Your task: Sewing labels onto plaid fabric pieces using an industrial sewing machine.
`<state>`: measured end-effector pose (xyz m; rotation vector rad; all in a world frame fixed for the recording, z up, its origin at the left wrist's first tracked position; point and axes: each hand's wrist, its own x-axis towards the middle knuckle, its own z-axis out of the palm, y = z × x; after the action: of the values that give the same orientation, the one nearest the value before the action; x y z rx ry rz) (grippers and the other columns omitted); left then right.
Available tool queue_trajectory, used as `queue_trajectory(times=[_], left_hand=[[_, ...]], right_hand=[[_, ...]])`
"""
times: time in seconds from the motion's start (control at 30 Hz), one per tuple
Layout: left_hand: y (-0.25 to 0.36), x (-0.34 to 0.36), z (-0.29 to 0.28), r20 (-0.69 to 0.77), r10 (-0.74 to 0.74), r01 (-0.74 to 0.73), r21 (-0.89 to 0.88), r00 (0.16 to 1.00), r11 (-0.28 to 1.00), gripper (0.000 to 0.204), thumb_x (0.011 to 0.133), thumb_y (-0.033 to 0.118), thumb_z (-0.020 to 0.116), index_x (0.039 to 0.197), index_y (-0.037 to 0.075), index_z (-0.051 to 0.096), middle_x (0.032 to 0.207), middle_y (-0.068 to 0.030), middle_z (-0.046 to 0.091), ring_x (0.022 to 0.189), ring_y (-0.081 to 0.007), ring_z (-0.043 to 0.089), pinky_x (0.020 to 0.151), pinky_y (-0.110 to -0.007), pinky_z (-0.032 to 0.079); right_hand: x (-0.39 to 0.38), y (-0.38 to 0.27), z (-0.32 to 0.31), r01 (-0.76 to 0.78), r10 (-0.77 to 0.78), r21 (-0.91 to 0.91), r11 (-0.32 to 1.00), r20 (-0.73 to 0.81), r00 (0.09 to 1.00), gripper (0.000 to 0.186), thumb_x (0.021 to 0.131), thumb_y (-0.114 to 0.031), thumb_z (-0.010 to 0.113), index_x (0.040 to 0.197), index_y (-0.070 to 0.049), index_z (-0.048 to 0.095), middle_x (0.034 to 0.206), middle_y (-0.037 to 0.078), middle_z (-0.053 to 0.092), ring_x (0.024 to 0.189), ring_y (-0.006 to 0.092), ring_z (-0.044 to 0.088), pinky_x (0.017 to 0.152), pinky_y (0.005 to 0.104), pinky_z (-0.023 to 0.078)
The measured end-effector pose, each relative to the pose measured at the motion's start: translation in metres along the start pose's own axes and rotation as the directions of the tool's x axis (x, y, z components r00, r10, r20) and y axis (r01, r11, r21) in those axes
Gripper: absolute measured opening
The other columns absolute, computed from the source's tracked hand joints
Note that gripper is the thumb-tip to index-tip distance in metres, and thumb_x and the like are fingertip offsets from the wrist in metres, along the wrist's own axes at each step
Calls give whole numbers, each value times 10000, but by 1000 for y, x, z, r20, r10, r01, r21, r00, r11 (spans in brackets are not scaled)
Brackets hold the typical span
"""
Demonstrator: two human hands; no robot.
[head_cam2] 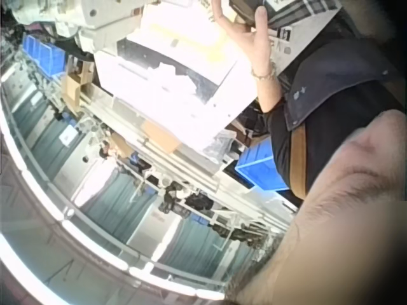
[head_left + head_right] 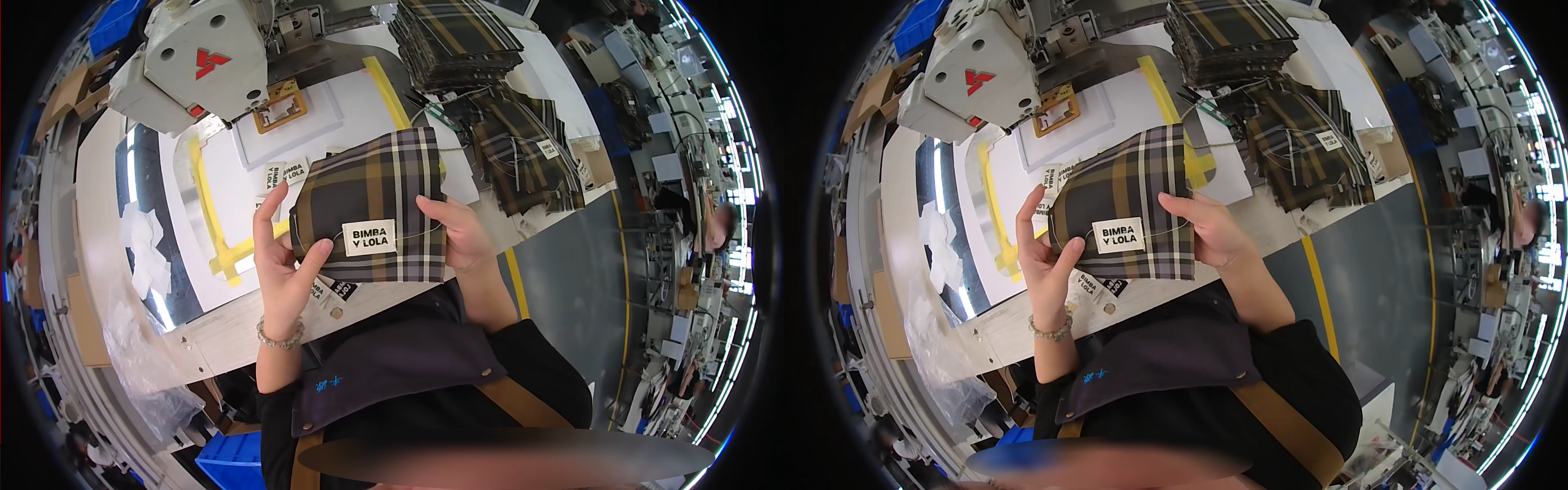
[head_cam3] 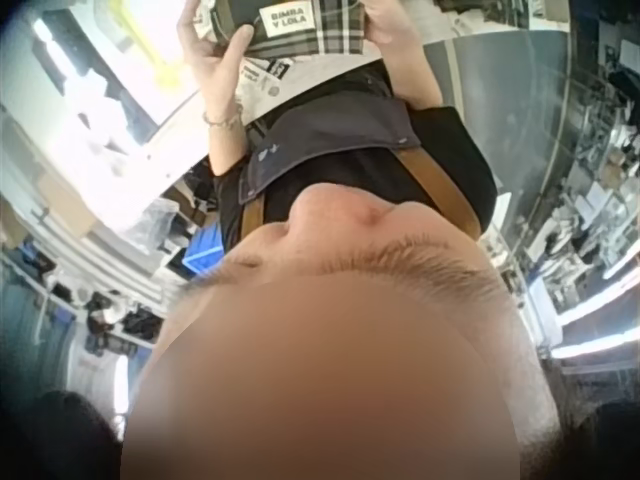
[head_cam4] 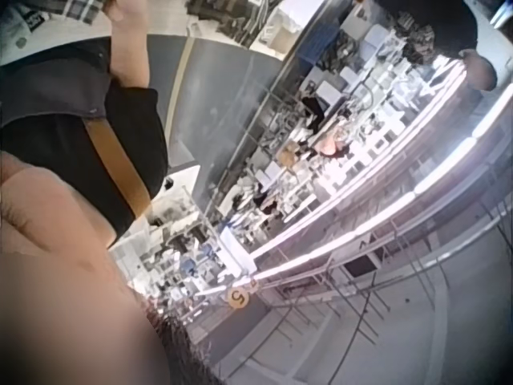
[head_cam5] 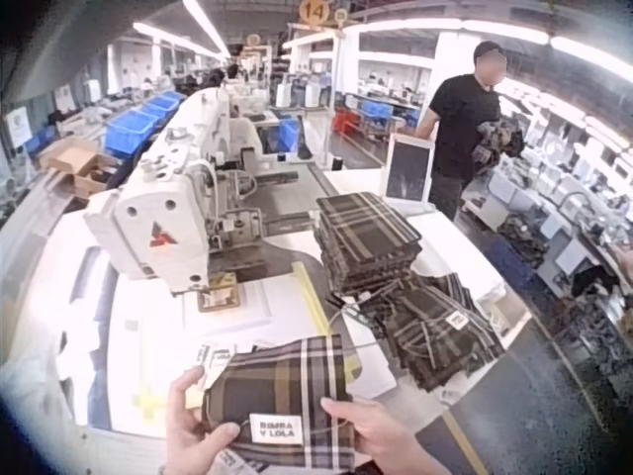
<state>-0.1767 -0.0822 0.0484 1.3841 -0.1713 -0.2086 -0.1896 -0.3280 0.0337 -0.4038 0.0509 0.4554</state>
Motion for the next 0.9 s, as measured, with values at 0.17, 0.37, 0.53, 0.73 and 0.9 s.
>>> queue_trajectory(times=[0.17,0.37,0.53,0.73,0.9], left_hand=[[-1,4,5,-24,92,-89,109,995,990,651,840,-44,640,1405,-17,318,1221,-126,592,887,-106,652,737,-202,497],[-9,8,-3,42,139,-145,267,989,953,521,832,-53,634,1316,-35,441,1088,-94,647,845,-95,646,718,-204,492],[-8,12,-10,67,210,-216,474,975,854,481,832,-15,646,1284,-12,480,773,-58,669,719,-118,632,703,-239,493],[-27,26,-19,36,285,-224,712,958,666,332,786,-2,680,1110,49,629,767,-52,672,661,-183,642,618,-283,499],[-31,31,-28,112,426,-275,898,898,344,278,768,75,711,1040,61,656,686,-31,602,567,-193,557,544,-313,430]], right_hand=[[3,-5,-4,-25,23,-66,998,-24,999,357,981,-146,506,1290,31,479,1212,126,605,1069,199,625,900,338,529],[-6,-21,-1,37,-167,-670,741,-131,977,425,977,-113,517,1371,14,425,1318,78,535,1194,142,509,1008,309,409],[-37,-96,3,135,-531,-869,475,-161,832,424,928,-36,552,1338,35,468,1241,57,584,1133,125,525,997,256,386],[-91,-207,-43,-319,-785,-946,-56,-156,599,427,953,-95,546,1367,-24,466,1187,60,610,1068,132,562,915,276,432],[-77,-211,-66,-627,-843,-570,-532,284,457,501,920,-98,557,1405,-84,432,1287,170,549,1103,332,580,909,391,458]])
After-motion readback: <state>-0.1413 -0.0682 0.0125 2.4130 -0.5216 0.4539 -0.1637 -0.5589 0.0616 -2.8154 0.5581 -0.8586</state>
